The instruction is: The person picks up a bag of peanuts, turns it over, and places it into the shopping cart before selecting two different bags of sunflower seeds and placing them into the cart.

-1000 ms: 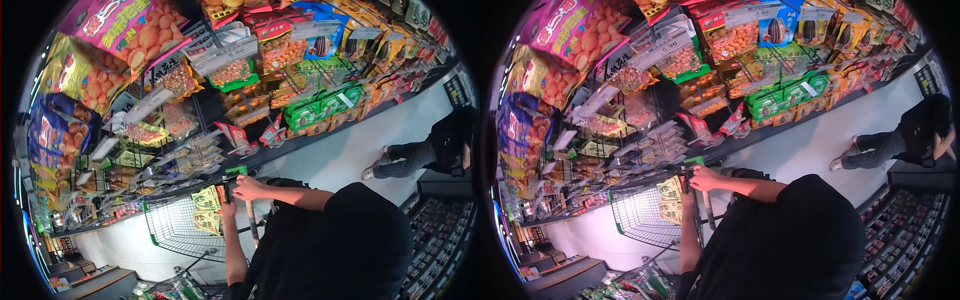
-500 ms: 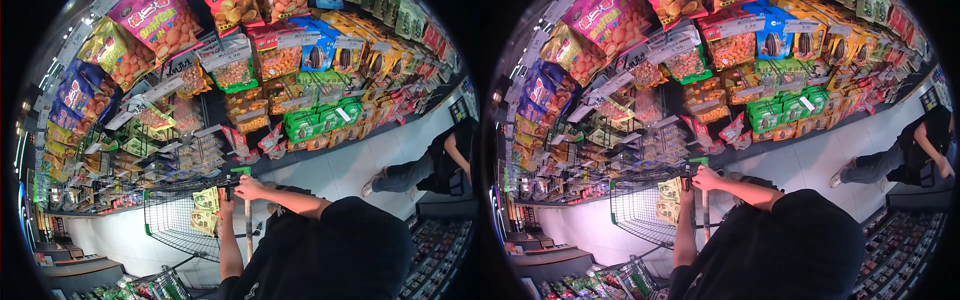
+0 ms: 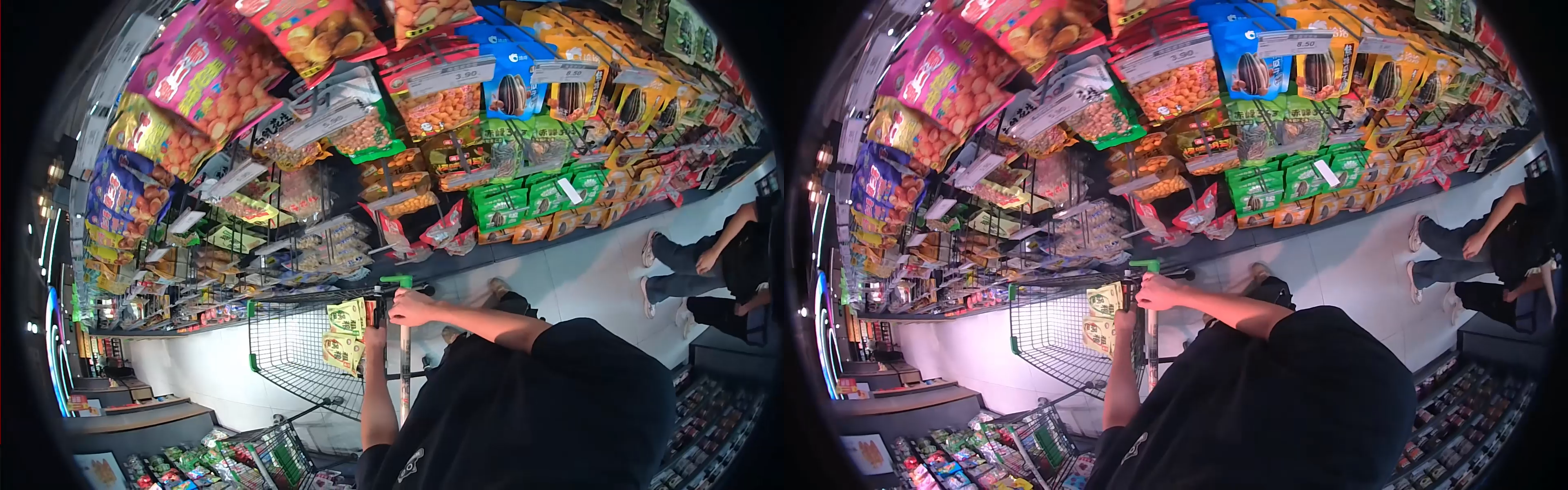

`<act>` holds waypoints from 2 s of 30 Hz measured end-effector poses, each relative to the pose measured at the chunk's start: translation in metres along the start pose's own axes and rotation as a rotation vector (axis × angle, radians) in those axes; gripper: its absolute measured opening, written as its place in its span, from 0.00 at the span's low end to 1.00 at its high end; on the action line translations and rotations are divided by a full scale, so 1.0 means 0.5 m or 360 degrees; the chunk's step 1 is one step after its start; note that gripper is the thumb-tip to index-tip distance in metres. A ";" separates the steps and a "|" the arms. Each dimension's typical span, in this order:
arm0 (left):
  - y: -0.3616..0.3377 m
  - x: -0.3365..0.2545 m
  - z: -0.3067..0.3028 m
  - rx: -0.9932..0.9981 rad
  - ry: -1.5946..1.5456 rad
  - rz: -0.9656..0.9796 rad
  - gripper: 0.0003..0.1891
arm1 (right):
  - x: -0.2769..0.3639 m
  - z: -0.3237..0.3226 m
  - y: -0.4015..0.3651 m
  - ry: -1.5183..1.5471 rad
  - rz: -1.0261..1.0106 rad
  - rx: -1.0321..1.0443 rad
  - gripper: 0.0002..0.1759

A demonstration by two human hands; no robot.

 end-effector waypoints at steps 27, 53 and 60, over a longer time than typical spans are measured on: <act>-0.099 -0.228 0.117 -0.0114 -0.0092 -0.0021 0.24 | -0.513 -0.591 -0.200 0.0643 0.0816 -0.1507 0.21; -0.164 -0.365 0.204 -0.0093 0.0082 -0.0108 0.33 | -0.591 -0.453 -0.256 0.0956 0.1202 -0.0785 0.24; -0.174 -0.360 0.217 0.0089 0.0029 -0.0104 0.28 | -0.482 -0.445 -0.269 0.1760 0.1375 -0.0806 0.28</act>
Point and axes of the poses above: each hand's wrist, its own y-axis towards the middle knuckle, its own z-axis out of the palm, x = y × z, the point moved 7 cm from there along y, towards the middle knuckle, and after that the axes turned 8 degrees about z, right-handed, at the moved point
